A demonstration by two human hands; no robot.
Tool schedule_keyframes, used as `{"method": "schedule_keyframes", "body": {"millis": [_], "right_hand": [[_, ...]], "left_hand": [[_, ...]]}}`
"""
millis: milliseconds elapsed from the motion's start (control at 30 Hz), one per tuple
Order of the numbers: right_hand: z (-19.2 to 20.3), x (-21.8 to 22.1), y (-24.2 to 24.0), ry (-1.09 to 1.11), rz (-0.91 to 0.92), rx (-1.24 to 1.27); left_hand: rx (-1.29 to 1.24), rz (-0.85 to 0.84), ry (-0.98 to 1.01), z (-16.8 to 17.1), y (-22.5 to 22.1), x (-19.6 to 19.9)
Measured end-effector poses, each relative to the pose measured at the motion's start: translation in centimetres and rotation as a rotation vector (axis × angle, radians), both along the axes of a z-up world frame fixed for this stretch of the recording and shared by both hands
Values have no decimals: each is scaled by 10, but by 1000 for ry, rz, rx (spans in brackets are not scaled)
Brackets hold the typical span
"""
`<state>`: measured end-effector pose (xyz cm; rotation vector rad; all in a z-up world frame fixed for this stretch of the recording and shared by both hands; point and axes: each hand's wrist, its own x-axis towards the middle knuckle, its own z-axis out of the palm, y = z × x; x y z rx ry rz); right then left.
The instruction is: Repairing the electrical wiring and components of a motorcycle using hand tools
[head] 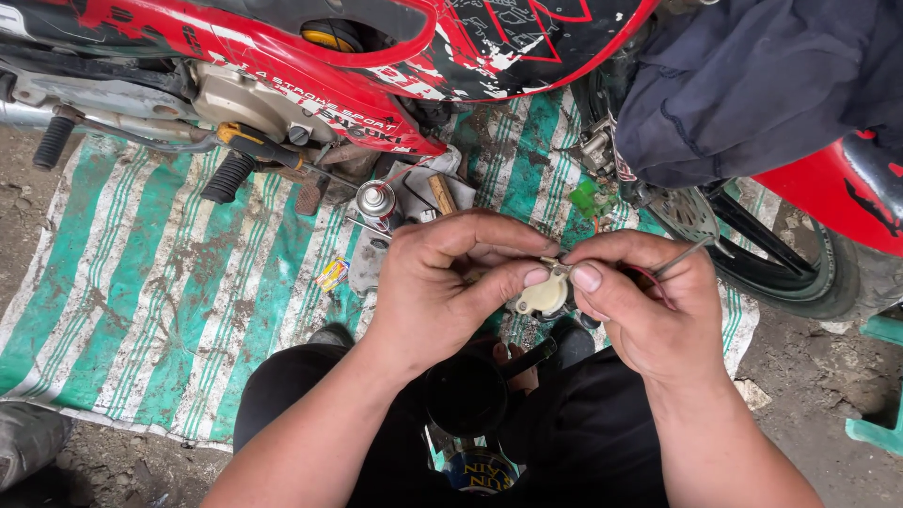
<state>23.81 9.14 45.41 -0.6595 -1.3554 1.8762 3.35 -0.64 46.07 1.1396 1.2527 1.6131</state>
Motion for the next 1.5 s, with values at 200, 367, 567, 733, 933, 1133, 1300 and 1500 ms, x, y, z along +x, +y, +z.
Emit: {"method": "schedule_keyframes", "body": {"millis": [200, 367, 567, 733, 933, 1133, 1300, 1500], "right_hand": [[-1, 3, 1, -17, -17, -10], [-2, 4, 3, -25, -37, -16], [-3, 4, 4, -130, -19, 46], [-6, 3, 7, -255, -13, 86], [-4, 3, 4, -430, -63, 306], [-6, 1, 0, -431, -53, 356], [-7, 2, 0, -434, -52, 391], [-5, 3, 0, -404, -38, 388]], "left_hand": [[35, -12, 44, 0, 2, 0], [33, -8, -11, 4, 1, -2], [-39, -51, -145, -3, 2, 4], [-102, 8, -49, -3, 4, 5], [-147, 18, -122, -6, 4, 3], [-142, 12, -138, -6, 3, 2], [-143, 45, -52, -4, 3, 4], [-109, 63, -17, -3, 2, 5]]}}
